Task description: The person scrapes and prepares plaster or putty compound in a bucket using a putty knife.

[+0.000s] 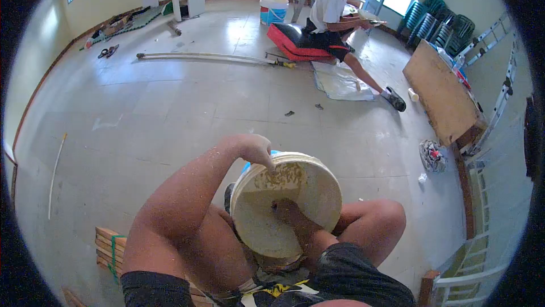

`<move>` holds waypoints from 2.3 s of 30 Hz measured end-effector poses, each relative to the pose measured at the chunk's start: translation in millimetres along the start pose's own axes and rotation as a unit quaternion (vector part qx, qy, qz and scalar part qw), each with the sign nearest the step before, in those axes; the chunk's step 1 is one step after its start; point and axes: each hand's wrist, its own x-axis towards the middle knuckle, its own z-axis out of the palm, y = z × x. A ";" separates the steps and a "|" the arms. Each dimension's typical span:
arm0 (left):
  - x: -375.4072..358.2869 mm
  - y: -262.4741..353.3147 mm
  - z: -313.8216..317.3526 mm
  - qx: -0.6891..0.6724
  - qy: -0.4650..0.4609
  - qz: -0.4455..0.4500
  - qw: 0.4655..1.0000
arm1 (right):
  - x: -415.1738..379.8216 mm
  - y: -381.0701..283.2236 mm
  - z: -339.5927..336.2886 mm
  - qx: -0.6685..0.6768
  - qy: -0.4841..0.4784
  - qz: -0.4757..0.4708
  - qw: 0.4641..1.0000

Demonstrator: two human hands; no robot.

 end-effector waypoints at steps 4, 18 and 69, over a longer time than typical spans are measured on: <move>7.8 -0.4 -3.9 -0.007 -0.009 -0.007 1.000 | 9.0 14.9 6.9 -0.031 0.034 -0.085 0.995; 15.4 21.7 -16.6 0.015 -0.058 -0.001 0.998 | 7.5 9.6 18.1 0.054 0.002 -0.025 0.998; -27.3 -6.1 0.1 -0.026 0.054 0.010 0.998 | -4.3 -12.0 -5.8 -0.012 -0.005 -0.015 1.000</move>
